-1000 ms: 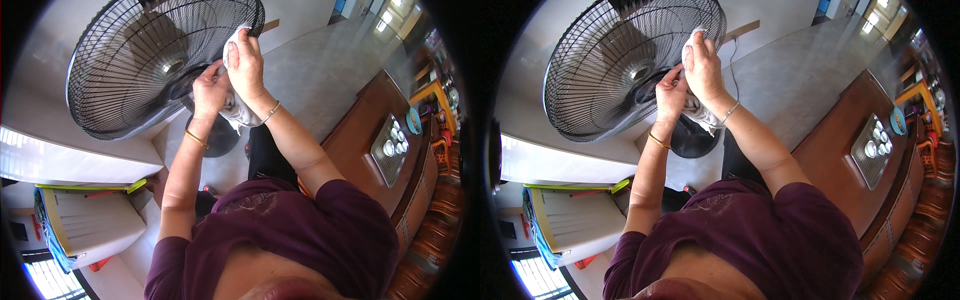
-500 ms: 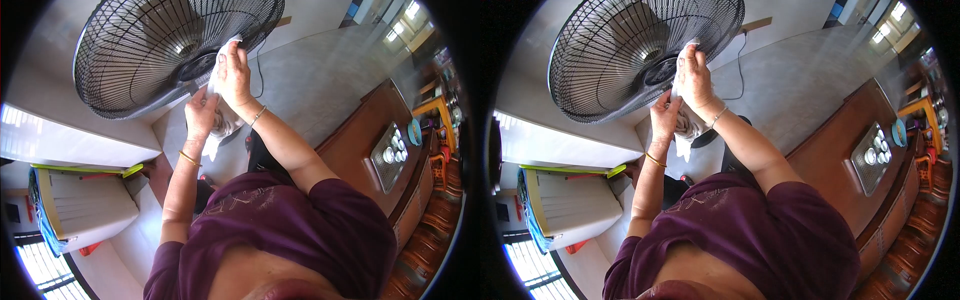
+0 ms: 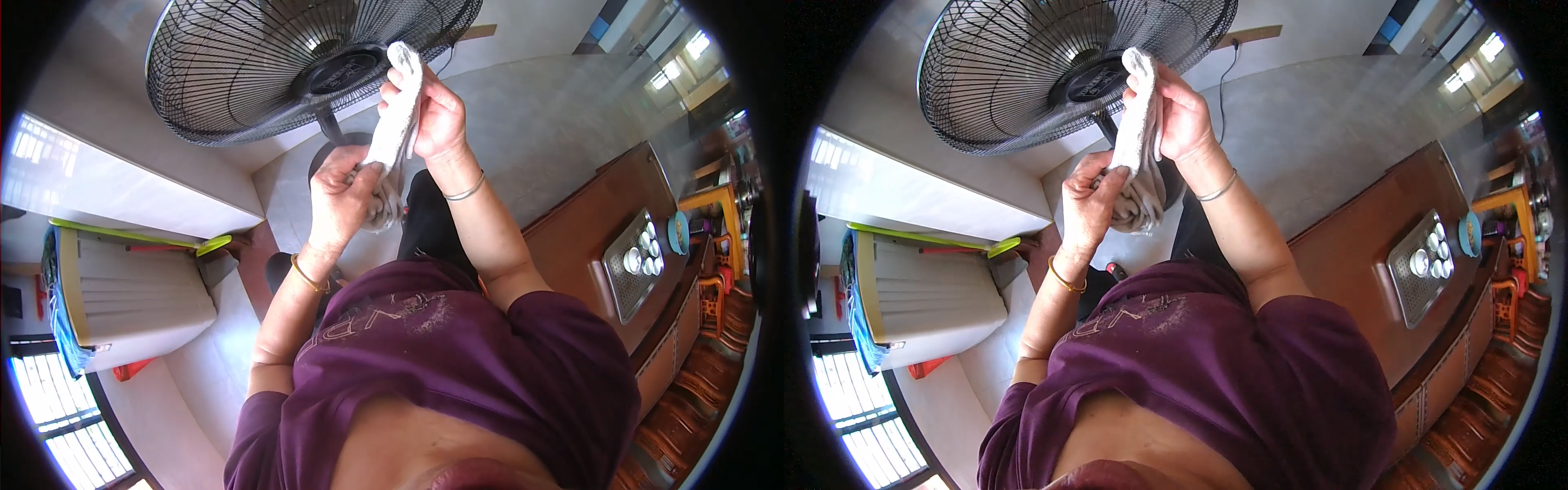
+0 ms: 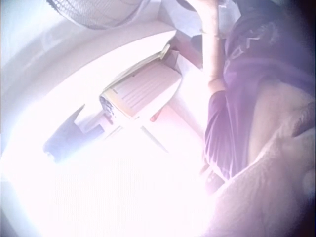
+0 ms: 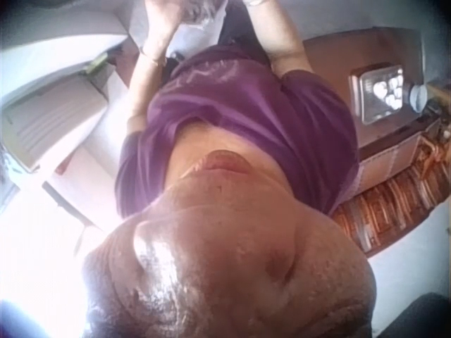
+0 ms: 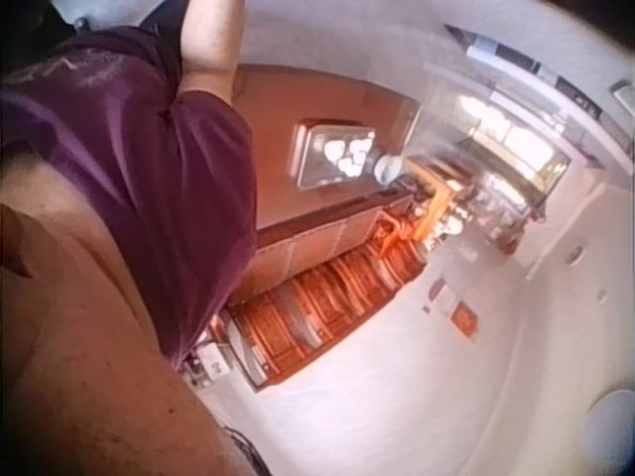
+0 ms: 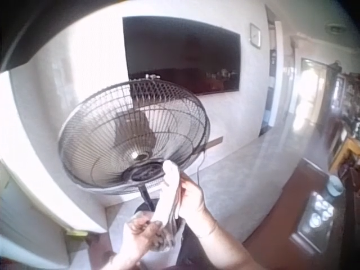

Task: The person cleans the front grill and center hub of a stand fan using a cloth.

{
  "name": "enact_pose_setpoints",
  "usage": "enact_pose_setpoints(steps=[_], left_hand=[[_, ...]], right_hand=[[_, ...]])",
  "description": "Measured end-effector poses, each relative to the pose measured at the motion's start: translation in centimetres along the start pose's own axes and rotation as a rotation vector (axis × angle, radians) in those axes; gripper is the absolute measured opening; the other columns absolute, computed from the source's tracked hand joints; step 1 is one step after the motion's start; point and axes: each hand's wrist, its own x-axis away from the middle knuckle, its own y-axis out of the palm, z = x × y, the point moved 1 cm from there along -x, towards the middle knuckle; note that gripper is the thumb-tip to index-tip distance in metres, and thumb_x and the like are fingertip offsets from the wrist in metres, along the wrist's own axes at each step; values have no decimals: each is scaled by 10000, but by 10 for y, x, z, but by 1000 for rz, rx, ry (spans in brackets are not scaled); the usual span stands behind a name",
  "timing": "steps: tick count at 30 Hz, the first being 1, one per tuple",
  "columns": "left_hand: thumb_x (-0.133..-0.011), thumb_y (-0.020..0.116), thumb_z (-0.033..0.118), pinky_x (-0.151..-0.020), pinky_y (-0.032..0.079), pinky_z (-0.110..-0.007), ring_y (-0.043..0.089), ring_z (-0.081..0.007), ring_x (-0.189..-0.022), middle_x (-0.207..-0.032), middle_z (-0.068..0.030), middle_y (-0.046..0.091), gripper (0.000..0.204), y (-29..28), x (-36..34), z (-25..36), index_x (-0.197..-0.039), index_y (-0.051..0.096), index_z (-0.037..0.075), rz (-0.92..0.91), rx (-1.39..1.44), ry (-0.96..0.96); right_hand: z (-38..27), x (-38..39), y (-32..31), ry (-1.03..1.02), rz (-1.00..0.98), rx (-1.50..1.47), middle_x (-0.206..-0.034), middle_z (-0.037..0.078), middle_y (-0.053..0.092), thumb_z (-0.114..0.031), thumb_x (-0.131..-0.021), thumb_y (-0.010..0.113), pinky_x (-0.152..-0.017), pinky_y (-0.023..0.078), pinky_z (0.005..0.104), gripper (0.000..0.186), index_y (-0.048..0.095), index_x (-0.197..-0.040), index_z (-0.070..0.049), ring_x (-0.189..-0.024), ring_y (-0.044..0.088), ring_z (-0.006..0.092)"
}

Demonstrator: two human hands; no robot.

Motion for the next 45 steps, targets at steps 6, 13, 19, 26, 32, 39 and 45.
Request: enact_pose_setpoints(steps=[6, 13, 19, 26, 32, 39, 45], left_hand=[[-808, 476, -77, -780, 438, -203, 559, -68, -840, -923, -21, 639, 328, -10, 0, 10, -1072, 651, 7, 116, 267, -75], [-875, 591, 115, -752, 441, -191, 537, -44, -765, -831, 3, 631, 325, -18, -16, 31, -1184, 603, 16, 111, 410, -64], [-863, 650, 185, -506, 405, -210, 481, -27, -567, -633, 26, 602, 202, -20, -36, 14, -841, 665, -15, -20, -1, -110], [-882, 601, 100, -625, 485, -212, 589, -92, -661, -781, -47, 662, 130, -31, -50, 34, -876, 667, -12, 170, 495, -87], [-885, 624, 116, -581, 448, -183, 550, -56, -620, -726, -14, 641, 121, -23, -62, 33, -852, 675, 11, 232, 604, -114], [-892, 617, 153, -640, 498, -224, 602, -108, -679, -800, -51, 663, 155, -2, -82, 31, -861, 663, 8, 162, 596, -143], [-879, 629, 108, -610, 501, -232, 609, -111, -654, -786, -61, 660, 121, 34, -109, 38, -859, 653, -8, 49, 614, -278]], right_hand=[[-2, 0, 11, 36, 51, 138, -979, 125, 609, -111, -858, 465, -814, 513, 325, 412, 455, -1239, 46, -910, 610, 221], [3, 4, 34, 101, 299, 1018, -1023, 64, 645, -10, -861, 533, -824, 489, 256, 333, 566, -1188, 43, -923, 605, 130], [6, 6, 38, -25, -2, 1678, -1084, 136, 629, 47, -801, 611, -829, 505, 281, 362, 588, -1160, 7, -967, 616, 169], [-36, 44, 21, 648, 112, 1558, -874, 92, 662, -157, -835, 654, -756, 474, 276, 368, 584, -1146, 28, -803, 585, 114], [-74, 66, 7, 503, 339, 1085, -851, 2, 621, -132, -804, 684, -698, 459, 221, 265, 629, -1017, 16, -761, 547, 74], [-114, 51, -15, 56, 487, 730, -939, 43, 648, -116, -857, 618, -788, 484, 251, 200, 621, -1017, 5, -866, 606, 126], [-151, -16, 3, -243, 694, 892, -917, 82, 663, -120, -841, 650, -737, 508, 255, 228, 621, -986, 53, -817, 636, 150]])
